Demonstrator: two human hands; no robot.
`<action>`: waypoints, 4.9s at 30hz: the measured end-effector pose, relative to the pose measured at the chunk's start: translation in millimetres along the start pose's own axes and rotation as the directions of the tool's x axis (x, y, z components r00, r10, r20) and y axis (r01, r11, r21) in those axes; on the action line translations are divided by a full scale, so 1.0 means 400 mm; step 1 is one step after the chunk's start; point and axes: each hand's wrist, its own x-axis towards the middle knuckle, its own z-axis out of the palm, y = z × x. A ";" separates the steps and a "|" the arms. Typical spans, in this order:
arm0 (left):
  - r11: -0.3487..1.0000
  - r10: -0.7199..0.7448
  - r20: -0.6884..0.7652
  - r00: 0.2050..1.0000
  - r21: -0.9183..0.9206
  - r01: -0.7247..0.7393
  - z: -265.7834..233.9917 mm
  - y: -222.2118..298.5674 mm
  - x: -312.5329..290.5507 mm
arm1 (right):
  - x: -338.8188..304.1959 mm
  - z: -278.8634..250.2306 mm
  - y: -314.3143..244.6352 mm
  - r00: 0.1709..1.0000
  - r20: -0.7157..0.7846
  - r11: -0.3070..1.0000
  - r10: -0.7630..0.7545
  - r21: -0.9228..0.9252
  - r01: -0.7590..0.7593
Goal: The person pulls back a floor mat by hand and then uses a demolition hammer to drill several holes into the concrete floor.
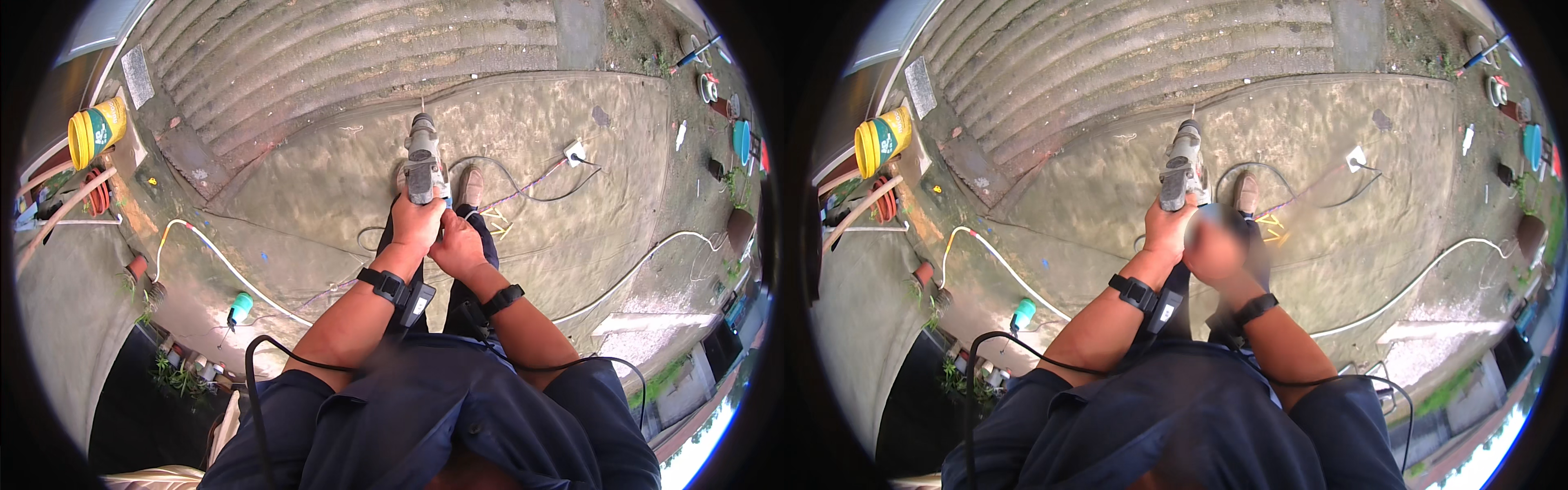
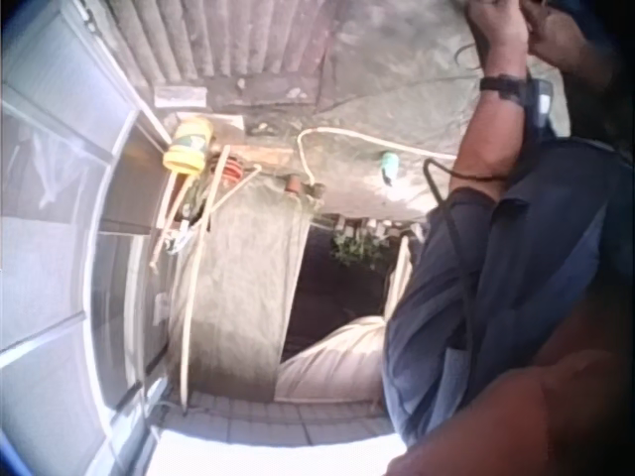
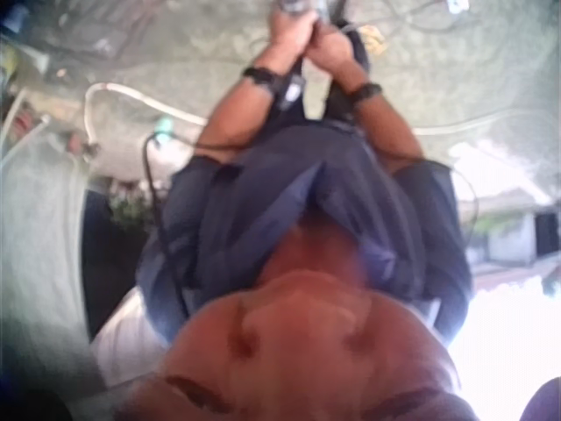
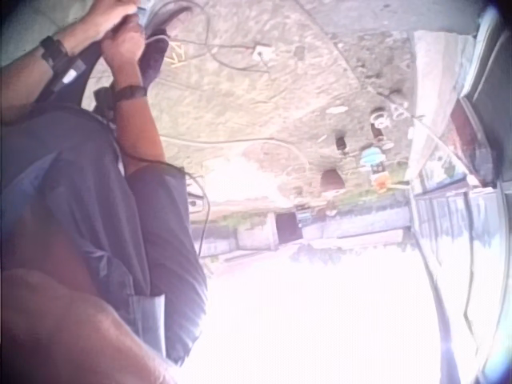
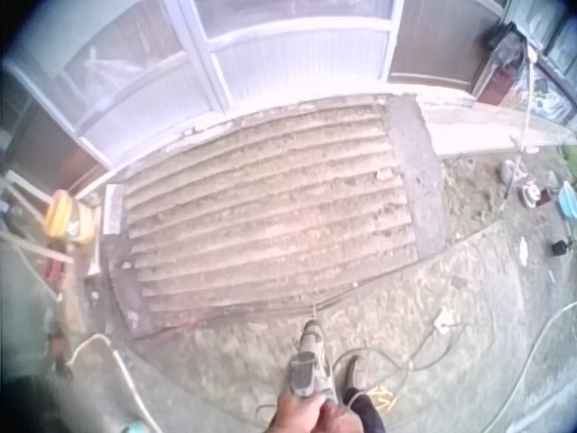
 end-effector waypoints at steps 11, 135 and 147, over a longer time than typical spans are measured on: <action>0.985 -0.144 -0.037 0.989 -0.100 0.140 0.053 -0.094 -0.103 | -0.111 -0.054 0.069 0.992 0.125 1.000 -0.013 0.013 0.011; 0.941 -0.156 -0.173 0.973 -0.325 0.093 0.043 0.160 0.124 | 0.151 -0.031 -0.087 0.987 -0.147 0.998 -0.070 -0.008 0.070; 0.958 -0.159 -0.180 0.971 -0.268 0.107 0.030 0.161 0.130 | 0.152 -0.033 -0.112 0.995 -0.098 1.000 -0.008 0.018 0.009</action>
